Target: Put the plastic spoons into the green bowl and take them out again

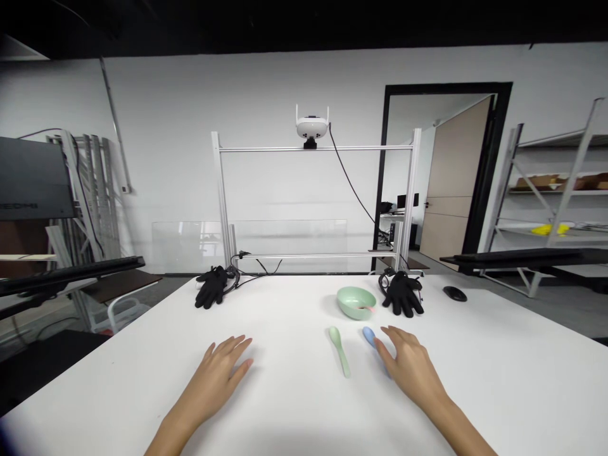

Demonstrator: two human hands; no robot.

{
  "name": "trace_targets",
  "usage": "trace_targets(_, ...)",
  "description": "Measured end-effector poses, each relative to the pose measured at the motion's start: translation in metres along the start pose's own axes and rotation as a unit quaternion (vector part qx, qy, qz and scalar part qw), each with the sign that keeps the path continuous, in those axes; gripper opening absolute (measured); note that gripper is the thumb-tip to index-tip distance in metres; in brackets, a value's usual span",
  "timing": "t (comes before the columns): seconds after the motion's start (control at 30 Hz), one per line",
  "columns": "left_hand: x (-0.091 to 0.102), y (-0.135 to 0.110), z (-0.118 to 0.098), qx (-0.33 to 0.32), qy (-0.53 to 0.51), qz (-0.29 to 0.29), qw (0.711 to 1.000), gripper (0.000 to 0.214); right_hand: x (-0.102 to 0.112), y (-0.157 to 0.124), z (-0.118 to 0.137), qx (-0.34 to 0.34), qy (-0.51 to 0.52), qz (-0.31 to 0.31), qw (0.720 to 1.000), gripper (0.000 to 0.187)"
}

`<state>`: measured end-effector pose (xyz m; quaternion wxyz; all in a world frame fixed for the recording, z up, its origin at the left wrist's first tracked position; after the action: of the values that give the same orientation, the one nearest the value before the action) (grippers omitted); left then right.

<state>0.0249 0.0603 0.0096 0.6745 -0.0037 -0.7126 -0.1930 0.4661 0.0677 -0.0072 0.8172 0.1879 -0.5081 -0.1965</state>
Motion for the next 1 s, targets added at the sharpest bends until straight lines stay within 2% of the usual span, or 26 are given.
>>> trace_targets(0.17, 0.000, 0.000, 0.000, 0.004, 0.003, 0.005, 1.000, 0.052, 0.005, 0.034, 0.009, 0.011, -0.014, 0.006, 1.000, 0.056)
trace_targets(0.37, 0.000, -0.001, -0.001, 0.007, 0.001, 0.017, 1.000, 0.053, 0.001, 0.094, 0.014, 0.000, -0.077, 0.026, 0.997, 0.053)
trace_targets(0.47, 0.000, -0.004, 0.000, 0.009, -0.001, 0.019, 1.000, 0.053, -0.006, 0.122, 0.016, -0.019, -0.108, 0.064, 0.992, 0.048)
trace_targets(0.53, 0.000, -0.005, 0.000, 0.009, -0.003, 0.019, 1.000, 0.053, -0.014, 0.135, 0.016, -0.034, -0.118, 0.111, 0.986, 0.045)
trace_targets(0.67, -0.002, -0.006, 0.001, 0.009, -0.008, 0.016, 1.000, 0.052, -0.033, 0.150, 0.012, -0.070, -0.119, 0.178, 0.974, 0.041)
trace_targets(1.0, -0.004, -0.007, 0.008, 0.014, -0.008, 0.014, 1.000, 0.052, -0.060, 0.155, -0.014, -0.139, -0.112, 0.201, 0.963, 0.049)
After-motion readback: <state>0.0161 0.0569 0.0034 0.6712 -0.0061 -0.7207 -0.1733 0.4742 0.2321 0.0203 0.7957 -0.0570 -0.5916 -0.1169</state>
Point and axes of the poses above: each hand's wrist, its own y-axis towards the middle knuckle, its own x-axis out of the back of the hand, z = x × y, the point moved 6 cm from there along y, towards the middle knuckle, and after that the axes turned 8 degrees about y, right-handed, at the moved point
